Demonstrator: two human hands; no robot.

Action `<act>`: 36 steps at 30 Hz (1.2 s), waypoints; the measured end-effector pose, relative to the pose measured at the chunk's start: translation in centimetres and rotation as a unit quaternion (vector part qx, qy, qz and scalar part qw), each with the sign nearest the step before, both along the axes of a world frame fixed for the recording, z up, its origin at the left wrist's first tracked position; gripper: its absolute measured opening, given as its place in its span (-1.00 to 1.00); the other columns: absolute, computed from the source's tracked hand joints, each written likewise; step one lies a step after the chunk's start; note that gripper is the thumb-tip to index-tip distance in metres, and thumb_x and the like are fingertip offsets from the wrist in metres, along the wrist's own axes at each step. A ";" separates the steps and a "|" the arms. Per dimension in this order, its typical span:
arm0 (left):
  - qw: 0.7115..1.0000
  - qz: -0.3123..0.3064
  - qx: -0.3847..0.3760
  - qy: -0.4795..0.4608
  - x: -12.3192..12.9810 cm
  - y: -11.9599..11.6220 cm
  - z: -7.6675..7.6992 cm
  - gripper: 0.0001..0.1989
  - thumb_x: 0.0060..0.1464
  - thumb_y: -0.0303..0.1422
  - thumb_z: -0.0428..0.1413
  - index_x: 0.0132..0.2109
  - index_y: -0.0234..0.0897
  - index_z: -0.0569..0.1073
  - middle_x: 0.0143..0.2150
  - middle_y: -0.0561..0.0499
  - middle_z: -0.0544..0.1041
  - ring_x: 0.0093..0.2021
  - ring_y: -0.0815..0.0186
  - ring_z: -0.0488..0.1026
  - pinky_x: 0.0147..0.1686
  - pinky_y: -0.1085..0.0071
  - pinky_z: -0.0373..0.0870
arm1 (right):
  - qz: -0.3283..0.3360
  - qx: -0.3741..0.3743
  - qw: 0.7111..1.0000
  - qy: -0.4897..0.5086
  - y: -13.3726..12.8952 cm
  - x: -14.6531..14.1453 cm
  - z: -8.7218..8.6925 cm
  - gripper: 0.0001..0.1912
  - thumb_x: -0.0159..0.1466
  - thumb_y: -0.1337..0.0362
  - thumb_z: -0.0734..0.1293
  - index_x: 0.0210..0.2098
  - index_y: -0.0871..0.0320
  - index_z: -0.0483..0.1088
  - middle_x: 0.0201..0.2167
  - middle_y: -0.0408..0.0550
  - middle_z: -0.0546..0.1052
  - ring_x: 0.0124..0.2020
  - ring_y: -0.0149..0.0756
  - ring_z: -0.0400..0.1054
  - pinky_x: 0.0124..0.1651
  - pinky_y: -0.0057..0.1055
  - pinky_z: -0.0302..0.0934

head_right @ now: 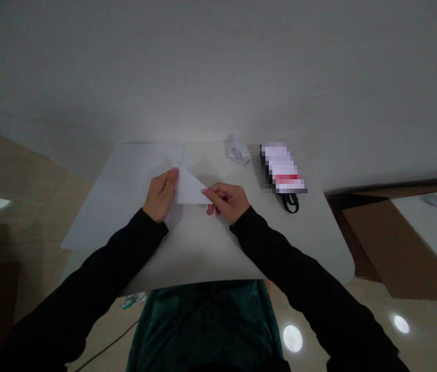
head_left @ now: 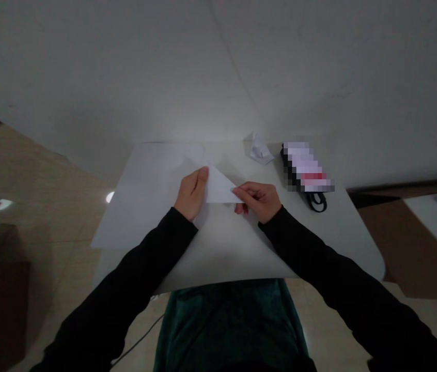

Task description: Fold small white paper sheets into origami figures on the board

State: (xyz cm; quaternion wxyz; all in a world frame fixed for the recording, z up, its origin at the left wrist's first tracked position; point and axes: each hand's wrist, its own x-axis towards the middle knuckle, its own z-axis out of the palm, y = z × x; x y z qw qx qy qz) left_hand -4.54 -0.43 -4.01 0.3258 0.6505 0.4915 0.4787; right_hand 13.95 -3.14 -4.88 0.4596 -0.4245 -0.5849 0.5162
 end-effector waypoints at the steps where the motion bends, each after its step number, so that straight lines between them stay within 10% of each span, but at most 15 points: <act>1: 1.000 0.000 0.001 -0.009 0.1 -0.1 0.1 -0.48 0.19 0.03 -0.09 -0.56 -0.25 0.20 -0.61 0.08 0.19 -0.59 0.41 0.12 -0.62 0.44 0.05 | -0.003 -0.004 1.000 0.007 0.0 -0.1 -0.1 -0.67 0.19 0.05 0.35 -0.43 0.24 0.44 -0.73 -0.18 0.45 -0.78 -0.52 0.19 -0.69 -0.54 0.14; 15: 1.000 0.011 0.006 0.005 0.7 -0.6 0.9 -0.54 0.18 -0.11 0.01 -0.59 -0.26 0.18 -0.63 0.12 0.06 -0.60 0.44 0.01 -0.64 0.46 -0.05 | 0.090 -0.064 0.992 0.063 -0.3 -0.7 0.4 -0.56 0.16 -0.10 0.31 -0.42 0.21 0.40 -0.59 -0.19 0.42 -0.62 -0.50 0.30 -0.59 -0.54 0.27; 28: 0.999 0.022 0.000 -0.028 2.2 -1.8 0.6 -0.57 0.25 -0.08 -0.11 -0.46 -0.26 0.32 -0.58 0.07 0.28 -0.57 0.40 0.20 -0.59 0.46 0.15 | 0.276 -0.234 0.905 0.222 -1.4 -1.9 0.3 -0.39 0.26 -0.11 0.19 0.20 -0.14 -0.12 -0.17 -0.08 0.48 -0.37 -0.26 0.51 -0.59 -0.47 0.37; 36: 0.998 -0.059 0.008 -0.037 1.9 -1.9 0.6 -0.42 0.18 0.10 -0.19 0.02 -0.22 0.40 -0.50 0.02 0.41 -0.56 0.34 0.31 -0.55 0.42 0.26 | 0.303 -0.267 0.903 0.146 -0.3 -0.8 0.7 -0.36 0.28 -0.20 0.04 0.20 0.00 -0.13 -0.40 -0.12 0.50 -0.53 -0.23 0.50 -0.64 -0.51 0.30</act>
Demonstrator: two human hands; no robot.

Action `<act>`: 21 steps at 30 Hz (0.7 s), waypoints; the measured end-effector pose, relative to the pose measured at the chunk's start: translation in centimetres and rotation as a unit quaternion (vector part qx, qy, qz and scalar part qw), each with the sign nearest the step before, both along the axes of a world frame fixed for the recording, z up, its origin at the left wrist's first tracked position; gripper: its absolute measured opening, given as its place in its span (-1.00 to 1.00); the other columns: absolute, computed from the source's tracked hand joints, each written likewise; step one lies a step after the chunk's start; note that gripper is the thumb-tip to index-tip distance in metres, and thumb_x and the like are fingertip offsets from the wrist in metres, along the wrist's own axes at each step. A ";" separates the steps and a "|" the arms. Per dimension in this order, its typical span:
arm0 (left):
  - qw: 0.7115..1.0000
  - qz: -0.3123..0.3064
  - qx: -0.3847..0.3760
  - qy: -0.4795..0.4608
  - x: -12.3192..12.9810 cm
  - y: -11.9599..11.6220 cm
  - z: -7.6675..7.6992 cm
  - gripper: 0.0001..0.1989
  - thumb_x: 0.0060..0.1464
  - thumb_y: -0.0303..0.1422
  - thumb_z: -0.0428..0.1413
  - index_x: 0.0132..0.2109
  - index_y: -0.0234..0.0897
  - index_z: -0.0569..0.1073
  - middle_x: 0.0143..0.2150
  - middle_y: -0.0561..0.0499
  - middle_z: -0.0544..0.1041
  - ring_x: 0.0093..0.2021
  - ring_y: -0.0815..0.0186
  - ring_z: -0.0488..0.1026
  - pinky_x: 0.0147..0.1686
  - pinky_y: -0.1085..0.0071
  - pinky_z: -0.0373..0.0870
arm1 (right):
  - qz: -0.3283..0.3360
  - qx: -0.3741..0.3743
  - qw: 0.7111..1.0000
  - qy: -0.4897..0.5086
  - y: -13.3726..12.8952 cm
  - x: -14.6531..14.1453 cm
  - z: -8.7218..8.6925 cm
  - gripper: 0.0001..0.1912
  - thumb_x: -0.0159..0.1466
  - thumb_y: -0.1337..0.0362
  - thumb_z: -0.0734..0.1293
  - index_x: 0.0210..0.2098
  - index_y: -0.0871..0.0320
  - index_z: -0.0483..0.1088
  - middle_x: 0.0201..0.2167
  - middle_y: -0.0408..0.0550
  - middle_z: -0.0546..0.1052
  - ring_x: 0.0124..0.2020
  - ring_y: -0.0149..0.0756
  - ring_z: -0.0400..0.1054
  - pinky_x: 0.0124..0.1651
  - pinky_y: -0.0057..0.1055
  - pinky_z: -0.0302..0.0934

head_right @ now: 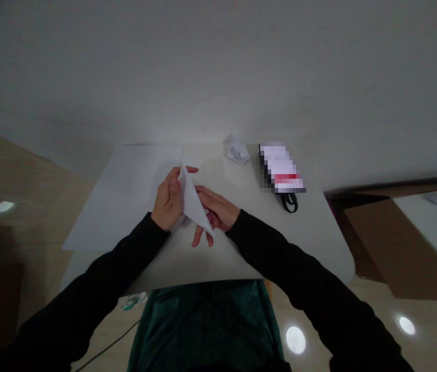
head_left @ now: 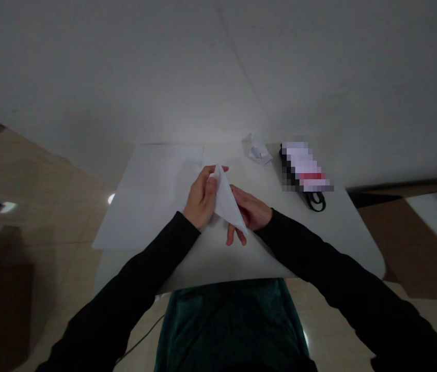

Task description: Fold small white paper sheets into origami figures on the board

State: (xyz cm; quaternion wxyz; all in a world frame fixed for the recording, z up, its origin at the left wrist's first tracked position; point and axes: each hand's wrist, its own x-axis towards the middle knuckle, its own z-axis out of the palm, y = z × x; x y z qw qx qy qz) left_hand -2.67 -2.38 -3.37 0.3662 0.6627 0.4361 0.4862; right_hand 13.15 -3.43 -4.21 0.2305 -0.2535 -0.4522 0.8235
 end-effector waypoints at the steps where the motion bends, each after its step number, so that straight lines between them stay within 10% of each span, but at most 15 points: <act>1: 1.000 -0.013 -0.005 0.000 -0.1 0.0 0.0 -0.39 0.18 0.12 -0.22 0.03 -0.23 0.39 -0.52 0.02 0.40 -0.57 0.33 0.31 -0.56 0.42 0.26 | -0.005 0.013 1.000 0.002 -0.1 0.0 0.0 -0.35 0.28 -0.20 0.04 0.21 0.00 -0.15 -0.39 -0.11 0.51 -0.53 -0.23 0.51 -0.64 -0.50 0.31; 21: 0.984 0.052 -0.150 -0.074 0.4 0.4 0.1 -0.34 0.14 0.17 -0.20 -0.27 -0.33 0.48 -0.64 0.03 0.41 -0.79 0.44 0.22 -0.85 0.52 -0.02 | -0.053 0.013 0.997 0.046 -0.6 -0.4 0.1 -0.46 0.34 -0.05 0.05 0.22 0.03 -0.02 -0.17 0.08 0.55 -0.41 -0.22 0.53 -0.60 -0.41 0.39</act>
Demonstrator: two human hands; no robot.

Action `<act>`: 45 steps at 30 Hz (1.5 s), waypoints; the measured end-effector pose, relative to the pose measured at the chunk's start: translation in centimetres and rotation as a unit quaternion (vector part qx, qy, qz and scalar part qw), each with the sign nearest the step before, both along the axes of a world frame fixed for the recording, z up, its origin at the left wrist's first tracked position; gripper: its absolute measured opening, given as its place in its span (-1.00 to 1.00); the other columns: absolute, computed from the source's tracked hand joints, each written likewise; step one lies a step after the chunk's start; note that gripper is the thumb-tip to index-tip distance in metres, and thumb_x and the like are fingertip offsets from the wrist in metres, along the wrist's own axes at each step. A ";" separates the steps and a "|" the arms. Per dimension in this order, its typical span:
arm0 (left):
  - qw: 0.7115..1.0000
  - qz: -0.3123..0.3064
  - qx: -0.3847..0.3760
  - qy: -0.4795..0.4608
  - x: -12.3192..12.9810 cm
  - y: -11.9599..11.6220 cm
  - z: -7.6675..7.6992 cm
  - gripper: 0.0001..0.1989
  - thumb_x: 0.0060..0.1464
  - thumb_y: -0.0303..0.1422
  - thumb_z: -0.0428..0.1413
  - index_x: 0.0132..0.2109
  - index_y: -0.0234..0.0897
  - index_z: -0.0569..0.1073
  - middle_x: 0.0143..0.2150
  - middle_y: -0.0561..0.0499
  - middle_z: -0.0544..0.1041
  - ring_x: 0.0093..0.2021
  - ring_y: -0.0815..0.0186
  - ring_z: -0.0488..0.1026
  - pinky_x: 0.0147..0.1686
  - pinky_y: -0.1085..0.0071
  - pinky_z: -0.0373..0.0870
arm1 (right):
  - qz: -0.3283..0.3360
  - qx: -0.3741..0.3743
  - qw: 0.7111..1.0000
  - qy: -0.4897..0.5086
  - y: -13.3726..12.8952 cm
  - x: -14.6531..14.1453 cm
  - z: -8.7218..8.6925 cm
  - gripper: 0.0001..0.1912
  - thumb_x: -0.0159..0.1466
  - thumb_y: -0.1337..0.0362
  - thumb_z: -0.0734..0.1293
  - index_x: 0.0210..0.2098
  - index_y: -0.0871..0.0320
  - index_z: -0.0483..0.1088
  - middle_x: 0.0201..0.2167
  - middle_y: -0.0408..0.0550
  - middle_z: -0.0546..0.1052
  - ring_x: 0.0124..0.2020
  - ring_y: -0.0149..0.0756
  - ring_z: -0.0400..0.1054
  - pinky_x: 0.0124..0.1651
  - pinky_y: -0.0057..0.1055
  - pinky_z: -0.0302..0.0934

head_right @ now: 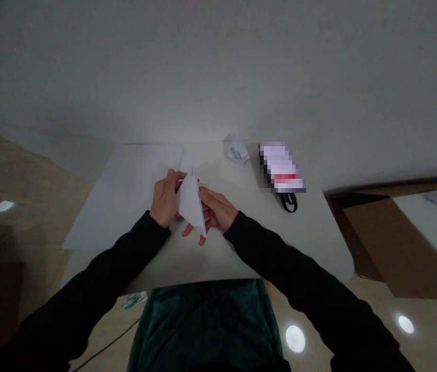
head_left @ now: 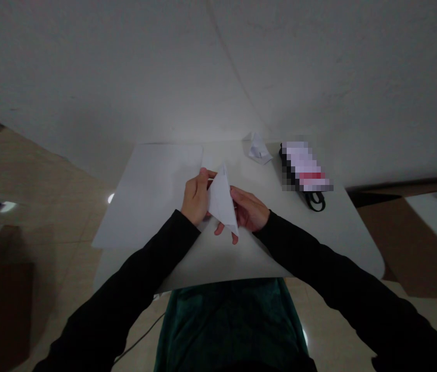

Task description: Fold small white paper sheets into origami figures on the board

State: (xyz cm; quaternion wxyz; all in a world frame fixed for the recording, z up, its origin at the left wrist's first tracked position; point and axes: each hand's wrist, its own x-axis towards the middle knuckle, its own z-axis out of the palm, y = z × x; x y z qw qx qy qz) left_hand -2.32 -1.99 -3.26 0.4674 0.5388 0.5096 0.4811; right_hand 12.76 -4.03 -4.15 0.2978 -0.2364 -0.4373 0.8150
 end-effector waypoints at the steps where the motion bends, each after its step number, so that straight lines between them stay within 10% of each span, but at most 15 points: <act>1: 1.000 0.002 -0.004 -0.002 0.0 0.0 0.0 -0.34 0.15 0.16 -0.21 -0.28 -0.33 0.47 -0.65 0.04 0.40 -0.79 0.44 0.22 -0.84 0.52 -0.01 | -0.003 0.003 1.000 0.004 0.0 0.0 -0.1 -0.47 0.34 -0.02 0.08 0.22 0.03 -0.02 -0.17 0.07 0.55 -0.42 -0.22 0.53 -0.60 -0.41 0.39; 8: 0.991 0.024 0.091 0.100 -0.4 0.0 -0.4 -0.41 0.27 0.01 -0.26 -0.30 -0.31 0.49 -0.51 -0.01 0.46 -0.52 0.36 0.39 -0.53 0.46 0.29 | -0.104 0.174 0.970 -0.134 -0.5 -0.1 -1.0 -0.49 0.19 0.15 0.31 0.09 0.13 0.20 -0.50 -0.15 0.54 -0.61 -0.34 0.45 -0.64 -0.52 0.31; 15: 0.970 -0.097 0.177 0.136 0.1 -0.9 -0.5 -0.42 0.10 -0.17 0.11 0.21 -0.22 0.17 0.26 -0.22 0.21 0.18 0.10 0.26 0.06 0.12 0.33 | -0.313 0.415 0.781 -0.347 -0.6 0.5 -1.1 -0.83 0.20 0.28 0.25 -0.21 0.15 0.36 -0.70 -0.29 0.40 -0.72 -0.47 0.30 -0.61 -0.57 0.16; 23: 0.991 -0.053 0.115 0.034 1.8 -2.3 -0.9 -0.42 0.05 -0.54 -0.01 0.22 -0.15 0.12 0.29 -0.14 0.15 0.23 0.14 0.23 0.15 0.10 0.28 | -0.433 0.586 0.572 -0.376 -0.4 0.0 -1.5 -0.82 0.28 0.32 0.24 -0.13 0.12 0.39 -0.54 -0.20 0.56 -0.66 -0.48 0.38 -0.56 -0.58 0.23; 26: 0.995 -0.008 0.095 -0.016 2.0 -2.1 -0.9 -0.53 0.09 -0.51 -0.01 0.16 -0.21 0.20 0.21 -0.15 0.29 0.19 0.15 0.31 0.16 0.09 0.27 | -0.434 0.621 0.534 -0.375 -0.6 -0.4 -1.2 -0.77 0.28 0.39 0.22 -0.08 0.12 0.38 -0.34 -0.10 0.62 -0.58 -0.45 0.45 -0.49 -0.57 0.32; 30: 0.988 0.007 0.024 -0.155 2.1 -1.7 -0.9 -0.58 0.07 -0.45 0.08 0.09 -0.22 0.25 0.02 -0.14 0.49 -0.07 0.18 0.52 -0.05 0.17 0.46 | -0.412 0.604 0.578 -0.362 -0.8 -0.2 -0.9 -0.73 0.26 0.44 0.19 -0.07 0.11 0.37 -0.25 -0.08 0.62 -0.52 -0.43 0.49 -0.43 -0.55 0.38; 40: 0.974 0.067 -0.009 -0.217 1.5 -1.0 -0.2 -0.63 -0.09 -0.29 0.25 -0.12 -0.23 0.37 -0.39 0.02 0.57 -0.44 0.28 0.53 -0.51 0.47 0.42 | -0.401 0.344 0.838 -0.134 -0.7 0.0 -1.1 -0.90 0.30 0.28 0.21 -0.20 0.03 0.34 -0.41 -0.23 0.46 -0.54 -0.47 0.47 -0.58 -0.55 0.42; 45: 0.969 0.013 -0.111 -0.221 1.0 -0.6 -0.5 -0.64 -0.07 -0.35 0.22 -0.08 -0.23 0.36 -0.32 0.01 0.55 -0.44 0.32 0.50 -0.54 0.46 0.43 | -0.396 0.220 0.887 -0.084 0.0 -0.2 -0.7 -0.87 0.26 0.18 0.25 -0.23 0.06 0.26 -0.43 -0.24 0.46 -0.53 -0.47 0.44 -0.54 -0.45 0.48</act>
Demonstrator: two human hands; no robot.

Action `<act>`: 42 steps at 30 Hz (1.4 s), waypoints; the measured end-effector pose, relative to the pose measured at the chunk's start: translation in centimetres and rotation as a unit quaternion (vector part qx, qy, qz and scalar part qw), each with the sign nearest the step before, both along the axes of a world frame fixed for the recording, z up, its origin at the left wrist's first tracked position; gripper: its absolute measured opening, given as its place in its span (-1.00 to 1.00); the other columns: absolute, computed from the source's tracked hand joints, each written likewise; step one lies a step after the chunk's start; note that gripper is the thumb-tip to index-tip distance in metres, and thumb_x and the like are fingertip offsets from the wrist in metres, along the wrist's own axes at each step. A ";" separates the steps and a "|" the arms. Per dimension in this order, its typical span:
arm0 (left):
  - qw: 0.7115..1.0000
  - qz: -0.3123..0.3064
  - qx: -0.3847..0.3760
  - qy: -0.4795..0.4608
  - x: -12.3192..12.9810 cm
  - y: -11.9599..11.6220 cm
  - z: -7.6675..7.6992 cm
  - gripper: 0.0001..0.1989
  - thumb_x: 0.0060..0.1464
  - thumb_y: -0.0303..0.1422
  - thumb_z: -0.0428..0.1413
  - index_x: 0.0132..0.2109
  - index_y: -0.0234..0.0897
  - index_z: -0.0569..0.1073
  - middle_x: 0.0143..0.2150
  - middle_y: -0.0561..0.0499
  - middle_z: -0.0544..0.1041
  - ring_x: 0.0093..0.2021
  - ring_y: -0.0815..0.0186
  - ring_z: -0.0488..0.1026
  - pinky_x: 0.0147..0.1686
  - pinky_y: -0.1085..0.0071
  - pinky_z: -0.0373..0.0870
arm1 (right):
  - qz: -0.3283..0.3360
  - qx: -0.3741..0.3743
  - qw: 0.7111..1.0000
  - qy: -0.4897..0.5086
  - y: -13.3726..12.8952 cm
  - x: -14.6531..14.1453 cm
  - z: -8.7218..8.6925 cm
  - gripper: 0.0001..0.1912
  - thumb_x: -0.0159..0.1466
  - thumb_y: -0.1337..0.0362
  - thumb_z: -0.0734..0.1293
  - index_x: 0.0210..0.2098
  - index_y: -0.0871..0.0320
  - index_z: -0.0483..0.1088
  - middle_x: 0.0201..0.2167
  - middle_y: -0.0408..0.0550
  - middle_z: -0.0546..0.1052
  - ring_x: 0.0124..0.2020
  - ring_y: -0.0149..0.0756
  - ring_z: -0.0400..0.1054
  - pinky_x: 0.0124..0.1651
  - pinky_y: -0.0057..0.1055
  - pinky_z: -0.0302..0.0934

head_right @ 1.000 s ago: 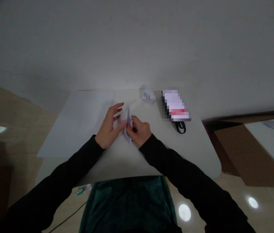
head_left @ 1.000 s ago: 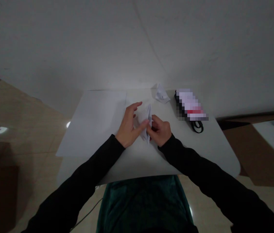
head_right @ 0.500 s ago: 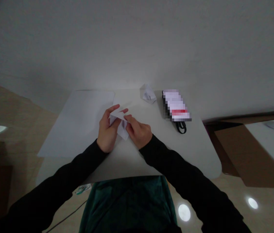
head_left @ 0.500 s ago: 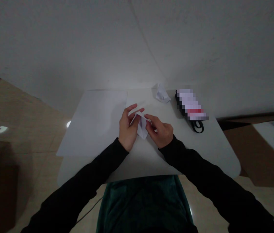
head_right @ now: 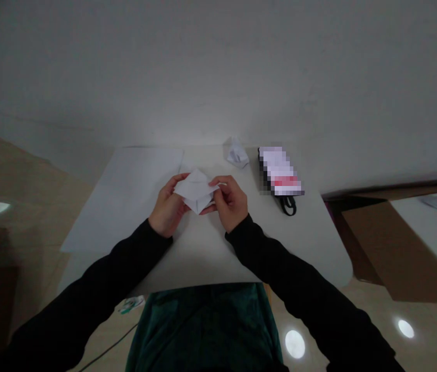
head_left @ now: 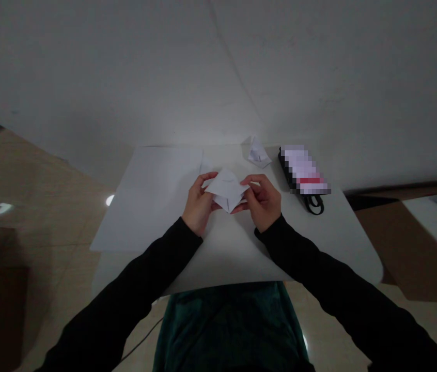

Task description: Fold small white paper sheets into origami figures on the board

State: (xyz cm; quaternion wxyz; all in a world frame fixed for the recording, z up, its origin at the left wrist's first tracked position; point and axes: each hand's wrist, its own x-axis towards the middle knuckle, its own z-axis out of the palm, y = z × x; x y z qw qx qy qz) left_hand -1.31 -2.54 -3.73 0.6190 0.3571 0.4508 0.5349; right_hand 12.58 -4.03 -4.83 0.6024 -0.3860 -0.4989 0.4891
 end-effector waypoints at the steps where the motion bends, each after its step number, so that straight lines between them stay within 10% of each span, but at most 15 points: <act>1: 1.000 -0.015 -0.016 -0.006 0.0 0.0 0.0 -0.65 -0.04 -0.33 0.20 -0.08 -0.23 0.36 -0.30 0.00 0.54 -0.43 0.31 0.50 -0.54 0.43 0.45 | 0.009 -0.014 1.000 0.002 0.1 0.1 0.1 -0.86 0.25 0.18 0.26 -0.24 0.06 0.24 -0.45 -0.25 0.46 -0.53 -0.47 0.44 -0.53 -0.45 0.48; 14: 0.988 -0.141 -0.066 -0.009 -0.9 0.2 1.0 -0.77 -0.04 -0.25 0.20 -0.31 -0.34 0.42 -0.44 -0.06 0.51 -0.51 0.35 0.46 -0.59 0.51 0.39 | 0.006 0.029 0.996 -0.078 -0.7 0.2 0.7 -0.87 0.21 0.28 0.25 -0.24 0.06 0.20 -0.60 -0.31 0.45 -0.61 -0.41 0.47 -0.63 -0.53 0.32; 22: 0.997 -0.032 -0.007 -0.067 -1.2 0.7 0.2 -0.64 -0.11 -0.54 0.17 -0.50 -0.24 0.07 -0.56 0.18 0.31 -0.54 0.52 0.35 -0.46 0.57 0.40 | -0.035 0.005 0.999 -0.024 -0.4 0.0 0.8 -0.82 0.20 0.23 0.27 -0.26 0.04 0.15 -0.61 -0.32 0.46 -0.62 -0.35 0.47 -0.57 -0.41 0.45; 26: 0.997 -0.039 -0.027 -0.062 -1.1 0.8 0.4 -0.92 -0.01 -0.36 0.07 -0.36 -0.28 0.32 -0.45 0.05 0.41 -0.48 0.42 0.39 -0.48 0.50 0.37 | -0.017 -0.006 0.999 -0.031 -0.6 -0.3 0.6 -0.83 0.19 0.23 0.28 -0.28 0.05 0.17 -0.61 -0.31 0.47 -0.60 -0.34 0.49 -0.54 -0.41 0.47; 32: 0.999 0.004 0.049 -0.019 -1.0 0.3 0.9 -0.70 0.00 -0.23 0.11 -0.12 -0.12 0.22 -0.10 0.01 0.48 -0.30 0.36 0.49 -0.33 0.39 0.44 | -0.037 -0.045 0.998 -0.012 0.1 0.2 1.1 -0.75 0.19 0.16 0.28 -0.26 0.03 0.08 -0.68 -0.37 0.44 -0.65 -0.34 0.47 -0.59 -0.46 0.44; 42: 0.983 -0.009 0.122 0.137 -1.1 0.5 0.5 -0.79 0.04 -0.33 0.12 -0.14 -0.23 0.38 -0.59 0.15 0.40 -0.62 0.43 0.36 -0.58 0.49 0.42 | 0.012 -0.068 0.998 -0.002 0.6 0.6 0.7 -0.75 0.12 0.22 0.30 -0.24 0.09 0.19 -0.68 -0.33 0.45 -0.72 -0.37 0.41 -0.72 -0.52 0.30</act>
